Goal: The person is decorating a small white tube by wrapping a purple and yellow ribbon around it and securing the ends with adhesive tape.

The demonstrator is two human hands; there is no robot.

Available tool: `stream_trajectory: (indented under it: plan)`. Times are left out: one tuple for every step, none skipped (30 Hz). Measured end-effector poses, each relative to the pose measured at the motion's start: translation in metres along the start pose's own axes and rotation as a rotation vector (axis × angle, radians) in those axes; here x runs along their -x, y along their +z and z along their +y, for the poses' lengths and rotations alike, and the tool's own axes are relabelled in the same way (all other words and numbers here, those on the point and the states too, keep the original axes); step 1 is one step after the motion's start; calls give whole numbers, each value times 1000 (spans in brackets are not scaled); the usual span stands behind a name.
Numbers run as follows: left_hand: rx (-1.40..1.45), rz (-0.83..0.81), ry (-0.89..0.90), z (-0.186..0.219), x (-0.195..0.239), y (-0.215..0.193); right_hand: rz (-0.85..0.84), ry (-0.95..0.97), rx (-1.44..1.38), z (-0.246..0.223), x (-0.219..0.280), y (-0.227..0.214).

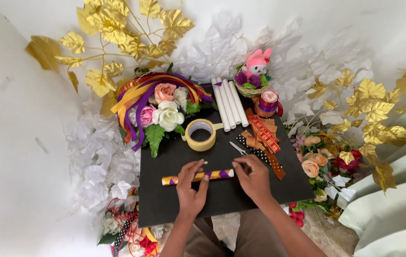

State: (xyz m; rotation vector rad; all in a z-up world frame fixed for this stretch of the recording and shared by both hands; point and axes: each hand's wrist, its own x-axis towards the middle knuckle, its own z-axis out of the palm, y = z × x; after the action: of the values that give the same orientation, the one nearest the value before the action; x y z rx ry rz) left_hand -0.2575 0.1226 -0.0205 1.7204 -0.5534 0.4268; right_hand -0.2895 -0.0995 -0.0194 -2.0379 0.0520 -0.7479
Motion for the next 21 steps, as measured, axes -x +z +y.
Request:
stream_trajectory:
  plan:
    - [-3,3,-6,2,2,1,-7,2,-1,-5,2,4]
    - [31,-16,2,3,2,1,-46,107,-89,-11,4,9]
    - [65,-35,11,5,2,1,-85,212,-175,-17,5,14]
    - [62,-33,9,5,4,1,-88,212,-177,-23,6,17]
    - [93,-28,-14,5,5,2,-111,273,-241,-28,6,21]
    - [126,-25,-35,5,5,2,-131,334,-304,-33,6,24]
    - [124,-24,-35,6,5,1,-132,333,-305,-35,7,28]
    - [126,-39,-16,8,5,1,-144,347,-297,-37,7,31]
    - [128,-54,4,10,5,1,-155,360,-289,-38,8,34]
    - [127,-54,6,6,4,2,-154,358,-290,-29,9,40]
    - [173,-45,24,3,2,4,-129,333,-339,-20,10,46]
    - [220,-37,39,0,3,4,-105,310,-386,-11,12,51]
    - [219,-37,37,0,4,3,-106,311,-385,-11,13,52]
    - [246,-53,36,-1,4,3,-90,332,-425,-11,13,53]
    - [272,-70,36,-2,4,2,-74,353,-464,-11,12,54]
    - [270,-70,36,-2,3,2,-75,352,-465,-13,11,54]
    - [284,-78,37,-2,3,2,-60,351,-477,-15,10,54]
    - [298,-86,36,-1,3,2,-46,352,-487,-17,10,53]
    - [298,-85,34,-3,6,1,-48,353,-486,-19,12,53]
    - [304,-91,34,-5,6,2,-35,348,-488,-19,11,53]
    - [310,-96,35,-6,5,2,-23,343,-490,-20,10,52]
